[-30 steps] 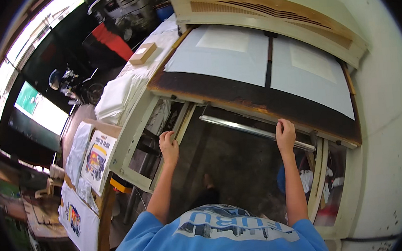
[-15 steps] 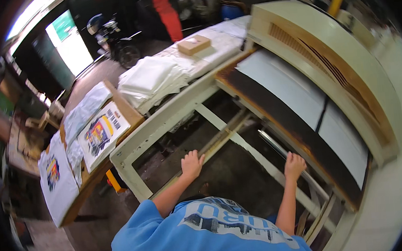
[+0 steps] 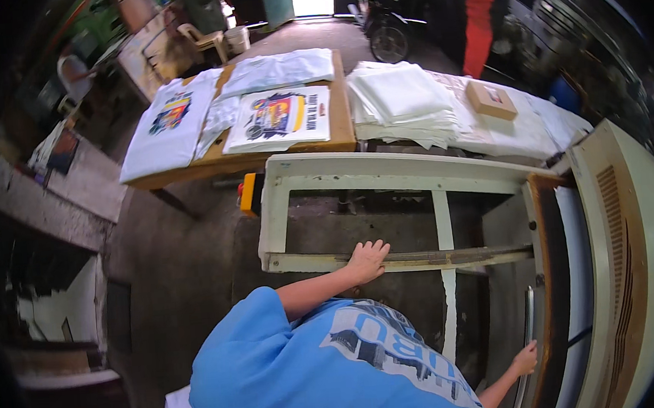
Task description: Transferring printed designs onto white t-shirts using a heat press machine.
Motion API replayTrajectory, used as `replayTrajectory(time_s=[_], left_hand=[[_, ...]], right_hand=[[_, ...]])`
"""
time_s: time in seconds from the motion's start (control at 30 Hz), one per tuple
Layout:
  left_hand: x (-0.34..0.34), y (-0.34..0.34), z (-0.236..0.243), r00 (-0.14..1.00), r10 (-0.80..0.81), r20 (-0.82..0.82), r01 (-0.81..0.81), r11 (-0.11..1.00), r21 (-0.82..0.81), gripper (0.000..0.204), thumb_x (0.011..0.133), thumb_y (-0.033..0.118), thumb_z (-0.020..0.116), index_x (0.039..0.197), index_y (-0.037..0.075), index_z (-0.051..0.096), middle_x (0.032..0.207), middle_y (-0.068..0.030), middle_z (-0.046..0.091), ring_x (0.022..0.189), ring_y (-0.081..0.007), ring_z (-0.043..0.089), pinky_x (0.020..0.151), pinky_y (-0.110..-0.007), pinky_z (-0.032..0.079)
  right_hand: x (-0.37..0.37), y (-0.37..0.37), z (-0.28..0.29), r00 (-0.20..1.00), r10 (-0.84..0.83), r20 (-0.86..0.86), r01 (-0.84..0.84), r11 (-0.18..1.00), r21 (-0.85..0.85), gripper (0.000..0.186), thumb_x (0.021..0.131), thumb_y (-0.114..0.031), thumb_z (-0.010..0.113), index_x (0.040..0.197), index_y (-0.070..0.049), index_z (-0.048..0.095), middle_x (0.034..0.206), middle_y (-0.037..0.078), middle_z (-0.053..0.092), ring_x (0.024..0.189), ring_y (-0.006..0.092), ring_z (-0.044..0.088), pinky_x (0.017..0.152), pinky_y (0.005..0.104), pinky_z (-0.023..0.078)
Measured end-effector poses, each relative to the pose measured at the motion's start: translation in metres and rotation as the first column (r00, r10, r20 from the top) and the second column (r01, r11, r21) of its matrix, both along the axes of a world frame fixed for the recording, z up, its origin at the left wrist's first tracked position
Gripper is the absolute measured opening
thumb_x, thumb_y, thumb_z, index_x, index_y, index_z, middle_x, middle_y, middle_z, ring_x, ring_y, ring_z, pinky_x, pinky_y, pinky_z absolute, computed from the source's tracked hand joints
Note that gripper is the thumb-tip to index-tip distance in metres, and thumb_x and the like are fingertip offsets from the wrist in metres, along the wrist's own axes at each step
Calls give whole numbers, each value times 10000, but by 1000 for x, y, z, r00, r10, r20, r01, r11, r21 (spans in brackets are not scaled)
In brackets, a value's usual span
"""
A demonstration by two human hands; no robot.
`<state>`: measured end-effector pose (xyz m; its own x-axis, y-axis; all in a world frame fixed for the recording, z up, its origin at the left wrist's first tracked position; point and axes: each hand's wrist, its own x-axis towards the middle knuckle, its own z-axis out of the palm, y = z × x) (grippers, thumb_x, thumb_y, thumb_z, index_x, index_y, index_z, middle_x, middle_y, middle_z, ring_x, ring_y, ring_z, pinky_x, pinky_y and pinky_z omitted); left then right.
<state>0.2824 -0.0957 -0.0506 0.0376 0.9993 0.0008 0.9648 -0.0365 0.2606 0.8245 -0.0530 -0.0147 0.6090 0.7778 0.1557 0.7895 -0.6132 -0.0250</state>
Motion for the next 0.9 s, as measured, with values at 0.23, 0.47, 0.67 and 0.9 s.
replayTrajectory(time_s=[0.23,0.47,0.67,0.9], left_hand=[[6,2,-8,997,43,-57,-49,993,-108,550,674,306,651,1119,81,420,1001,-102,478,891,-262,517,714,-402,397],[13,2,-8,987,134,-87,-146,979,-140,523,673,321,660,1071,74,428,942,-119,511,877,-286,526,710,-414,399],[16,-1,-5,976,189,-109,-206,964,-170,515,673,315,657,1068,72,434,954,-127,515,898,-294,522,732,-421,389],[17,3,-4,976,195,-95,-213,947,-241,496,676,290,649,1079,97,435,980,-121,521,934,-295,517,758,-427,382]], right_hand=[[91,52,-27,998,-42,56,41,999,12,575,886,-537,239,1055,-120,597,999,85,619,937,323,558,822,520,372],[138,104,-15,998,-36,-45,31,992,-123,655,852,-603,221,1156,-112,530,1137,113,556,1059,317,501,900,488,330],[84,109,74,991,57,-119,-71,991,-117,541,847,-475,399,1140,-36,518,1209,185,483,1096,331,471,895,478,364],[90,145,76,978,68,-196,-79,996,-49,496,855,-420,424,1170,-38,458,1255,190,394,1133,334,394,910,490,322]])
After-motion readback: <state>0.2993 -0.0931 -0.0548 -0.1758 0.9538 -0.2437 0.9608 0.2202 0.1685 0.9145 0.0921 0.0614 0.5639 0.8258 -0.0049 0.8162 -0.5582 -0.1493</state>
